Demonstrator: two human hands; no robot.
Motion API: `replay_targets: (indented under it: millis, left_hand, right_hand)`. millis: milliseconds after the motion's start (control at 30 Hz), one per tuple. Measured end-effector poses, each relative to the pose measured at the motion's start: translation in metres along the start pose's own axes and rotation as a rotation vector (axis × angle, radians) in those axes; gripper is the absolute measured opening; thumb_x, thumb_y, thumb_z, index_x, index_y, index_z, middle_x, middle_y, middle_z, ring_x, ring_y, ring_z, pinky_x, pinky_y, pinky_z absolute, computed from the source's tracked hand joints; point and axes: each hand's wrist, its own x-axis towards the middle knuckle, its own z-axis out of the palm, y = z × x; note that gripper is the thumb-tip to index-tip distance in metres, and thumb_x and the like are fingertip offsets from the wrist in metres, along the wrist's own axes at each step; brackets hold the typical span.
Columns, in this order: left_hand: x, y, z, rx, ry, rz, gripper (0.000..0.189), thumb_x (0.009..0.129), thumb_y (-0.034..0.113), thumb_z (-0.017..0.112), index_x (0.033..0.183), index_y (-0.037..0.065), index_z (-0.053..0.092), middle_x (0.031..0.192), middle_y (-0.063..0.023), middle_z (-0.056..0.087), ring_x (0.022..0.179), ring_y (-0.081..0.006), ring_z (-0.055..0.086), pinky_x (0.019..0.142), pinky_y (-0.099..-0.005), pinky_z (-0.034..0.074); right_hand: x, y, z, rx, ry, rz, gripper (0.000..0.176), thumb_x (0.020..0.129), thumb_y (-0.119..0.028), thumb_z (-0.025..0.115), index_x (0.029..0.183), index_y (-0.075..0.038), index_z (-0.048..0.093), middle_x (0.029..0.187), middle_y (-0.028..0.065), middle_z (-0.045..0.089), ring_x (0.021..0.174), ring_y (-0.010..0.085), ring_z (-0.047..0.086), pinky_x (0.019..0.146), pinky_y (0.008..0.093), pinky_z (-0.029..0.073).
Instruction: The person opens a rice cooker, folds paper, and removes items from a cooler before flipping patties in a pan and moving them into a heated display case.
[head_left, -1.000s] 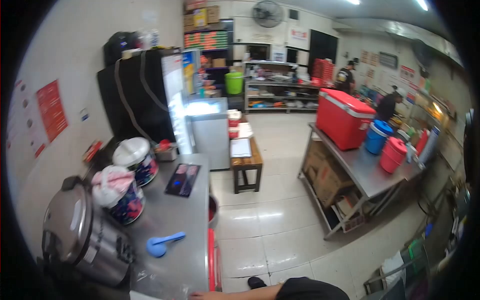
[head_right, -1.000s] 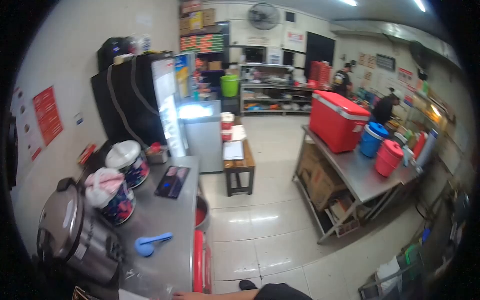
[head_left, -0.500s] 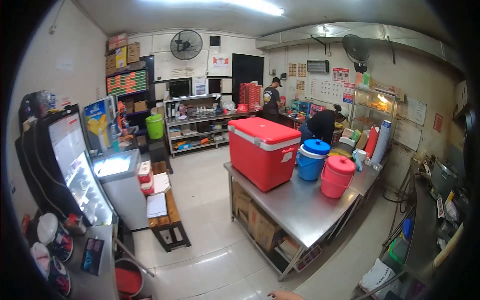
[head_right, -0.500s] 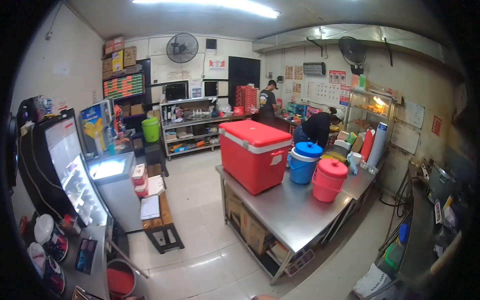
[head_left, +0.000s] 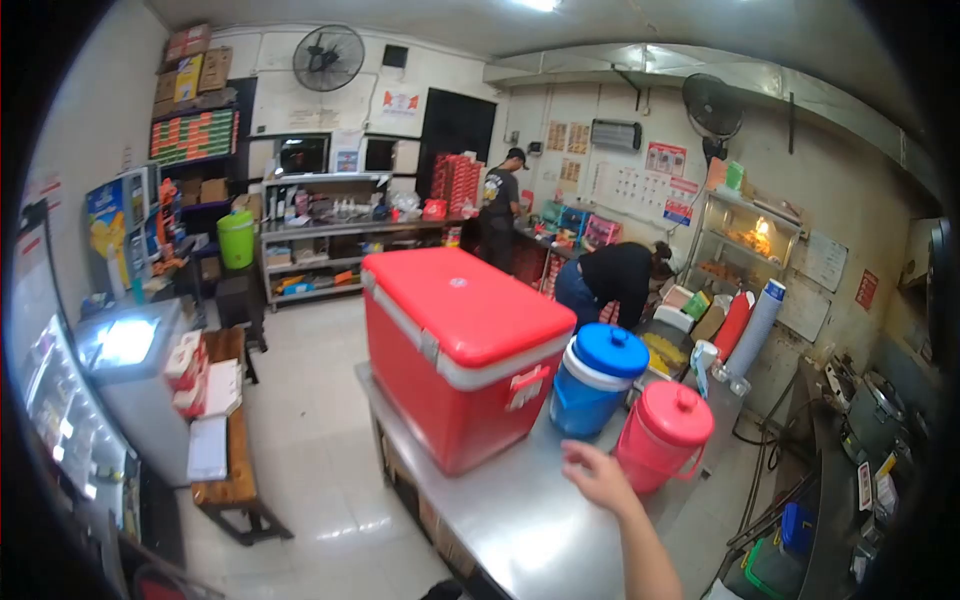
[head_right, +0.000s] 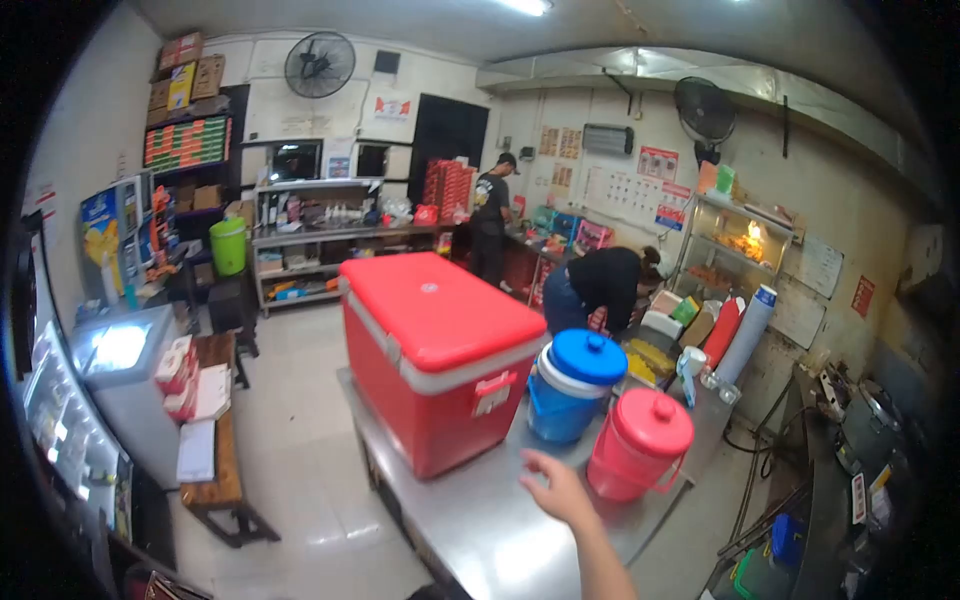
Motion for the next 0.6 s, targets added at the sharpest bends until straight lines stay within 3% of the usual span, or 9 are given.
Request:
replay_targets:
  millis: [33, 100, 200, 267, 300, 333, 400, 500, 600]
  left_hand:
    - [0.074, 0.061, -0.049, -0.038, 0.129, 0.112, 0.038, 0.074, 0.015, 0.061, 0.109, 0.004, 0.054, 0.102, -0.0162, 0.055, 0.097, -0.0296, 0.052, 0.084, -0.0377, 0.041]
    - [0.165, 0.249, -0.171, -0.073, 0.435, 0.379, 0.046, 0.071, 0.018, 0.066, 0.113, 0.004, 0.051, 0.105, -0.0182, 0.054, 0.1, -0.0336, 0.051, 0.087, -0.0379, 0.04]
    - [0.249, 0.469, -0.278, -0.391, 0.735, 0.757, 0.042, 0.072, 0.016, 0.065, 0.11, 0.004, 0.051, 0.109, -0.0165, 0.053, 0.103, -0.0307, 0.05, 0.09, -0.0397, 0.038]
    - [0.269, 0.56, -0.317, -0.366, 0.813, 1.002, 0.038, 0.072, 0.024, 0.064, 0.104, 0.005, 0.056, 0.108, -0.015, 0.054, 0.104, -0.0281, 0.05, 0.091, -0.042, 0.036]
    - [0.277, 0.584, -0.327, -0.269, 0.831, 1.094, 0.038, 0.072, 0.031, 0.063, 0.1, 0.005, 0.059, 0.107, -0.0141, 0.055, 0.105, -0.0266, 0.05, 0.091, -0.0425, 0.034]
    - [0.284, 0.592, -0.331, -0.272, 0.824, 1.103, 0.038, 0.072, 0.031, 0.063, 0.1, 0.005, 0.059, 0.107, -0.0141, 0.055, 0.105, -0.0266, 0.05, 0.091, -0.0425, 0.034]
    - [0.292, 0.602, -0.335, -0.037, 0.592, 1.144, 0.043, 0.073, 0.044, 0.058, 0.089, 0.005, 0.063, 0.101, -0.0113, 0.058, 0.102, -0.0254, 0.051, 0.091, -0.04, 0.031]
    - [0.293, 0.607, -0.323, -0.197, 0.723, 1.036, 0.041, 0.076, 0.043, 0.043, 0.078, 0.012, 0.069, 0.082, -0.0016, 0.065, 0.082, -0.0212, 0.057, 0.094, -0.0394, 0.025]
    - [0.285, 0.608, -0.331, -0.162, 0.624, 1.054, 0.039, 0.079, 0.038, 0.045, 0.092, 0.007, 0.064, 0.095, -0.0085, 0.061, 0.093, -0.0268, 0.053, 0.096, -0.0441, 0.024]
  right_hand:
    - [0.052, 0.011, -0.005, 0.172, 0.089, 0.004, 0.044, 0.076, -0.017, 0.063, 0.116, -0.002, 0.051, 0.102, 0.014, 0.06, 0.092, 0.019, 0.059, 0.082, 0.032, 0.045]
    - [0.154, 0.021, -0.019, 0.056, 0.23, -0.057, 0.049, 0.075, -0.019, 0.064, 0.118, -0.001, 0.049, 0.102, 0.0155, 0.059, 0.094, 0.0221, 0.058, 0.083, 0.0332, 0.044]
    - [0.284, 0.054, -0.027, -0.459, 0.431, 0.0, 0.058, 0.076, -0.037, 0.061, 0.119, 0.0, 0.047, 0.105, 0.0213, 0.057, 0.097, 0.0343, 0.055, 0.086, 0.0346, 0.043]
    - [0.344, 0.077, -0.025, -0.499, 0.273, 0.17, 0.06, 0.077, -0.043, 0.058, 0.116, 0.001, 0.051, 0.104, 0.0221, 0.058, 0.097, 0.0338, 0.056, 0.085, 0.0345, 0.043]
    - [0.366, 0.085, -0.025, -0.532, 0.098, 0.324, 0.063, 0.077, -0.05, 0.054, 0.112, 0.002, 0.054, 0.103, 0.0228, 0.058, 0.096, 0.0334, 0.057, 0.084, 0.0344, 0.044]
    - [0.382, 0.092, -0.026, -0.534, 0.107, 0.331, 0.063, 0.077, -0.05, 0.054, 0.112, 0.002, 0.054, 0.103, 0.0228, 0.058, 0.096, 0.0334, 0.057, 0.084, 0.0344, 0.044]
    - [0.401, 0.108, -0.028, -0.124, -0.285, 0.504, 0.068, 0.077, -0.059, 0.048, 0.101, 0.003, 0.061, 0.1, 0.0239, 0.06, 0.093, 0.0334, 0.059, 0.081, 0.036, 0.045]
    - [0.398, 0.093, -0.032, -0.136, -0.289, 0.469, 0.07, 0.077, -0.061, 0.046, 0.093, 0.005, 0.064, 0.094, 0.0233, 0.062, 0.09, 0.033, 0.061, 0.079, 0.0379, 0.046]
    - [0.408, 0.088, -0.025, -0.253, -0.317, 0.487, 0.076, 0.078, -0.063, 0.043, 0.094, 0.009, 0.061, 0.096, 0.0247, 0.06, 0.088, 0.0329, 0.061, 0.08, 0.038, 0.046]
